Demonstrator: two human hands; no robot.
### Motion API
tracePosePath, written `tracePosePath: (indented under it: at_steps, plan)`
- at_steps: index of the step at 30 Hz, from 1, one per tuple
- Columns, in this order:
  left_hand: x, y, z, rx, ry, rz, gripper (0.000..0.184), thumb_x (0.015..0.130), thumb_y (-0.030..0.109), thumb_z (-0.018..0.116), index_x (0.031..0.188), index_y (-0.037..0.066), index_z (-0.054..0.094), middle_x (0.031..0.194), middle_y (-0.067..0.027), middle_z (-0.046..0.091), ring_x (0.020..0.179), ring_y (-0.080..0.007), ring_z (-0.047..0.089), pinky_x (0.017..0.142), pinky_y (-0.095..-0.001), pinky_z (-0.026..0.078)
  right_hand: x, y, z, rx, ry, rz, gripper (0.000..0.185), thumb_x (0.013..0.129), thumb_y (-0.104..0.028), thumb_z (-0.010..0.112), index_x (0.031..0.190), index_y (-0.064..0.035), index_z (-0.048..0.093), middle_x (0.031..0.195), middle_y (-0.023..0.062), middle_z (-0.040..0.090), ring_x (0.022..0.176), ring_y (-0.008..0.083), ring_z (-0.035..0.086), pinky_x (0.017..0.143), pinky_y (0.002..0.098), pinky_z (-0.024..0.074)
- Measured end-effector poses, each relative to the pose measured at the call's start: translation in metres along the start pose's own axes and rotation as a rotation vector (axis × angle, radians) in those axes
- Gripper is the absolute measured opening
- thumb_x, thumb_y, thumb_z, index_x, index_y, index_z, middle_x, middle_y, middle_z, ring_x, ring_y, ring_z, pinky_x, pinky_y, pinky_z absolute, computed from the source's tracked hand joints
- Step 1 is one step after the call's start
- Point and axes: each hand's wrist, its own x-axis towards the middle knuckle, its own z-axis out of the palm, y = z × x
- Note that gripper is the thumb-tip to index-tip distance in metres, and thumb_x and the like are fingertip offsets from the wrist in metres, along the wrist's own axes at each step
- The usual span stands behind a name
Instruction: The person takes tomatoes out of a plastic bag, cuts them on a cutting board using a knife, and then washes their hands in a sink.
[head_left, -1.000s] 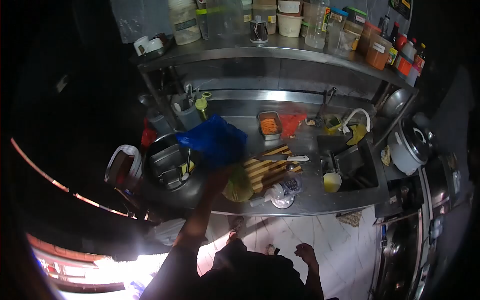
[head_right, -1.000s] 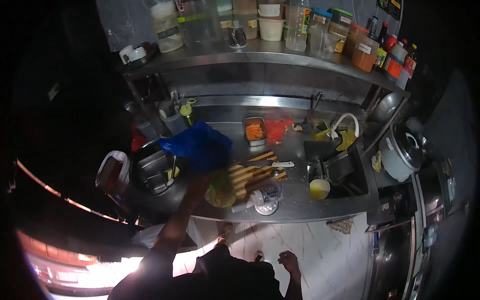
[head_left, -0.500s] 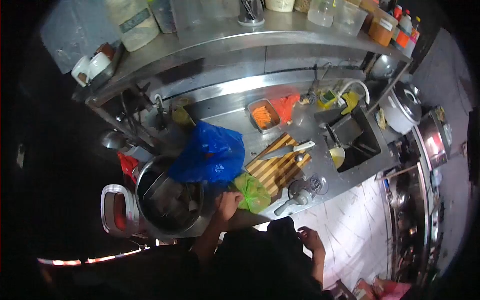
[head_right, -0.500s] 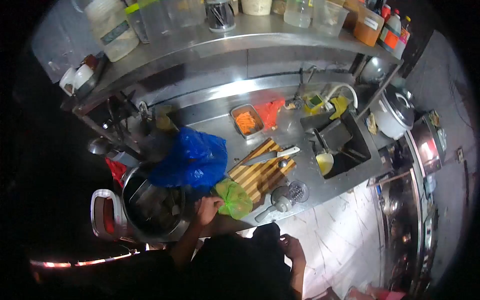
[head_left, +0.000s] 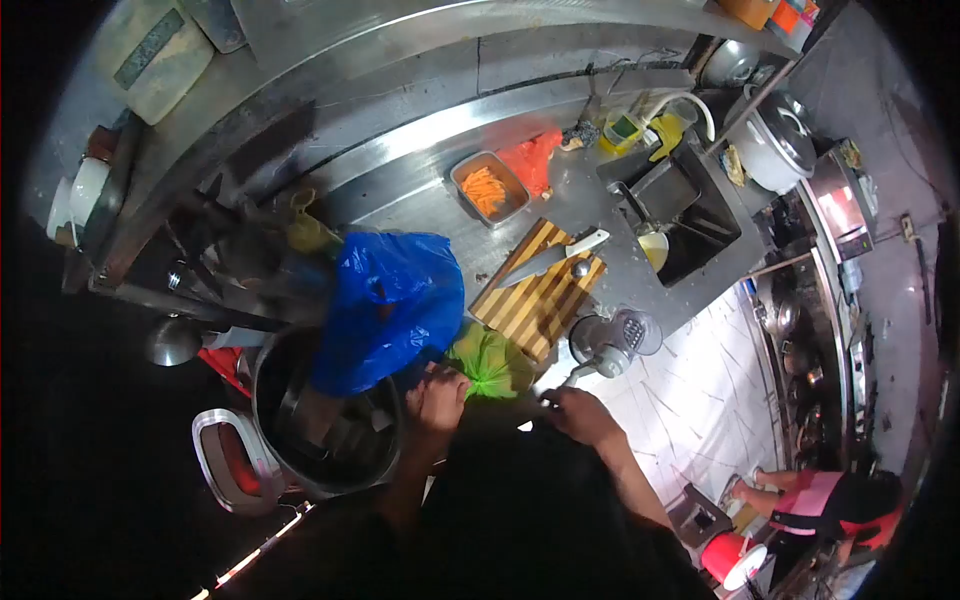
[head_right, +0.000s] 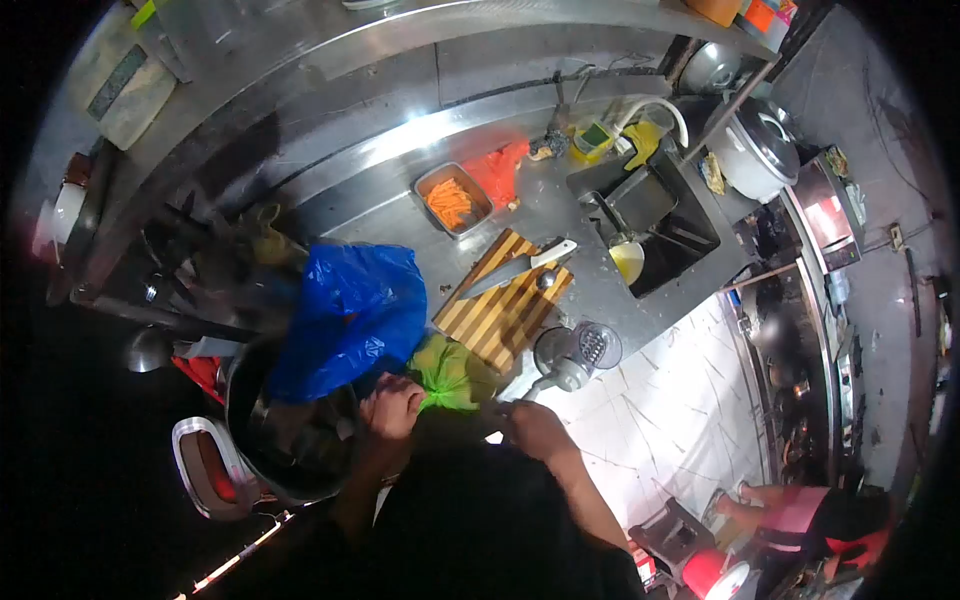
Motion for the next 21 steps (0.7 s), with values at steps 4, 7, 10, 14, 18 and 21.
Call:
tracePosePath:
  at_steps: [4,7,10,14,18,21]
  plan:
    - [0.01,0.027,-0.054,-0.053,0.078,0.075,0.012,0.089,0.023,0.075,0.09,0.012,0.072,0.094,-0.0069,0.072,0.1,-0.0317,0.065,0.085,-0.0491,0.052,0.052,0.001,0.052,-0.19,0.016,-0.128,0.043,0.094,-0.029,0.071,0.13,-0.0058,0.066,0.117,0.0201,0.071,0.103,0.0406,0.07,0.089,0.0494,0.0572]
    - [0.01,0.006,-0.043,-0.076,-0.009,0.191,0.012,0.094,0.024,0.07,0.094,0.013,0.067,0.101,-0.0074,0.069,0.106,-0.0304,0.066,0.084,-0.0438,0.053,0.081,-0.03,0.063,-0.319,0.099,-0.145,0.042,0.093,-0.028,0.071,0.128,-0.0061,0.065,0.12,0.0197,0.069,0.103,0.0404,0.07,0.088,0.0506,0.0576]
    - [0.012,-0.008,-0.027,-0.441,-0.163,0.134,0.015,0.092,0.015,0.07,0.103,0.006,0.07,0.104,-0.0133,0.071,0.104,-0.0345,0.066,0.097,-0.0423,0.049,0.101,0.002,0.102,-0.39,0.117,-0.14,0.035,0.092,-0.026,0.069,0.121,-0.0062,0.067,0.119,0.0193,0.07,0.1,0.0403,0.071,0.086,0.0509,0.0584]
    - [-0.001,-0.041,0.037,-0.884,-0.204,0.039,0.031,0.097,0.012,0.064,0.127,0.009,0.062,0.112,-0.017,0.07,0.113,-0.0332,0.067,0.094,-0.0426,0.052,0.085,0.001,0.088,-0.115,0.109,-0.097,0.032,0.09,-0.017,0.07,0.119,-0.005,0.067,0.119,0.0211,0.068,0.109,0.0416,0.066,0.092,0.0492,0.0562]
    - [-0.008,-0.035,0.049,-0.76,-0.288,0.071,0.06,0.091,0.011,0.071,0.147,0.013,0.05,0.12,-0.0174,0.067,0.114,-0.0332,0.066,0.093,-0.0436,0.053,0.067,-0.004,0.076,0.124,0.193,-0.228,0.03,0.086,-0.008,0.072,0.115,-0.0043,0.067,0.118,0.0214,0.067,0.116,0.042,0.061,0.099,0.0478,0.0521]
    - [-0.01,-0.017,0.052,-0.739,-0.189,-0.028,0.081,0.082,0.008,0.077,0.155,0.012,0.041,0.125,-0.0183,0.062,0.115,-0.0354,0.064,0.093,-0.0448,0.052,0.058,-0.014,0.058,0.204,0.187,-0.231,0.025,0.086,-0.005,0.073,0.111,-0.0047,0.068,0.114,0.0211,0.067,0.111,0.0426,0.062,0.096,0.0482,0.0525]
